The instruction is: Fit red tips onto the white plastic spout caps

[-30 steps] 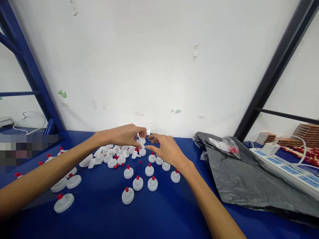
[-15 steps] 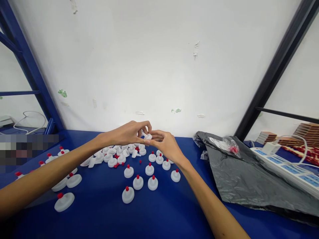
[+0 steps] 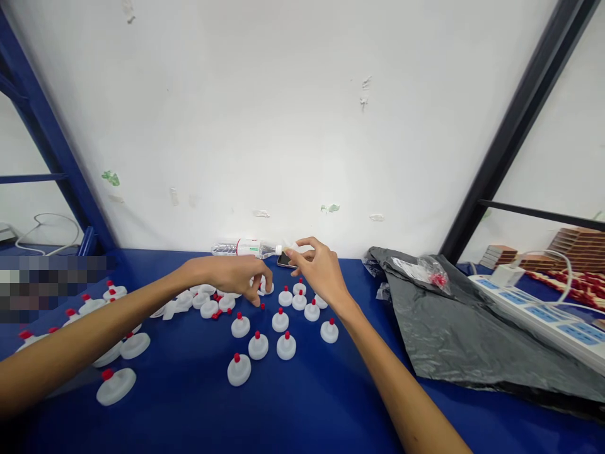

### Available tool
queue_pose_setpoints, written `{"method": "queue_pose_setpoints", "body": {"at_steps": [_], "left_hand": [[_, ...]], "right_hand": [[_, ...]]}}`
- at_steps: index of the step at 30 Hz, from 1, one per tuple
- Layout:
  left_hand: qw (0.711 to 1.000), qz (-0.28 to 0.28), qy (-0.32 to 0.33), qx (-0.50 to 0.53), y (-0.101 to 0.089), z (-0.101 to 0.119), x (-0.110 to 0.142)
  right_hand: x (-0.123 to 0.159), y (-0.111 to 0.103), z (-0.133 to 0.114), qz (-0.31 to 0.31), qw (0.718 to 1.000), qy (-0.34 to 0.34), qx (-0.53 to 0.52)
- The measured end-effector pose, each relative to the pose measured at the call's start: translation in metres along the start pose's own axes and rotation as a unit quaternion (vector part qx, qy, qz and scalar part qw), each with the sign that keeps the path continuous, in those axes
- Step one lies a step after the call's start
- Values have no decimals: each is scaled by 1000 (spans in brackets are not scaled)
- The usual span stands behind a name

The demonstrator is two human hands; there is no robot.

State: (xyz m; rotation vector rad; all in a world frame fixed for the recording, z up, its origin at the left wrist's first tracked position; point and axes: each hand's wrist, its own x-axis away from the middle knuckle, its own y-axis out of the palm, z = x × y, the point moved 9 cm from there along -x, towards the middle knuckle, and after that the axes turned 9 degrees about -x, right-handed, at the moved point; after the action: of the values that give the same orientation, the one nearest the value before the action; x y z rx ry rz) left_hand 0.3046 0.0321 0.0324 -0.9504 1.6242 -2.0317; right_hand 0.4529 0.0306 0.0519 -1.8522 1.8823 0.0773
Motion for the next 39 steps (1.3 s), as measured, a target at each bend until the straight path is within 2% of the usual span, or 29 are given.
{"method": "queue_pose_setpoints", "body": {"at_steps": [7,12,16,20,23,27,29,33,39], "left_hand": [[1000,-28,7,-3,18,16,-7],[999,-25,21,-21,18,18,-6],[998,47,7,-37,-2,15,0],[993,116,-33,9,-26,2,8],[982,184,-32,27,-47,-6,14],[961,275,-8,-2,-68,-10,20],[958,285,8,4,-71,-10,21],[960,271,28,58,-69,-9,20],[951,296,50,76,-73,-6,22]], "right_hand": [[3,7,-3,-16,1000,-4,18],[4,14,-1,-50,999,-8,4],[7,17,1,-65,998,-1,1],[10,20,0,-79,997,4,11],[12,21,-4,-80,997,-3,19],[15,24,-13,-75,996,-27,30],[16,25,-16,-76,995,-42,42],[16,25,-16,-71,994,-53,60],[13,21,-12,-54,995,-55,69]]}}
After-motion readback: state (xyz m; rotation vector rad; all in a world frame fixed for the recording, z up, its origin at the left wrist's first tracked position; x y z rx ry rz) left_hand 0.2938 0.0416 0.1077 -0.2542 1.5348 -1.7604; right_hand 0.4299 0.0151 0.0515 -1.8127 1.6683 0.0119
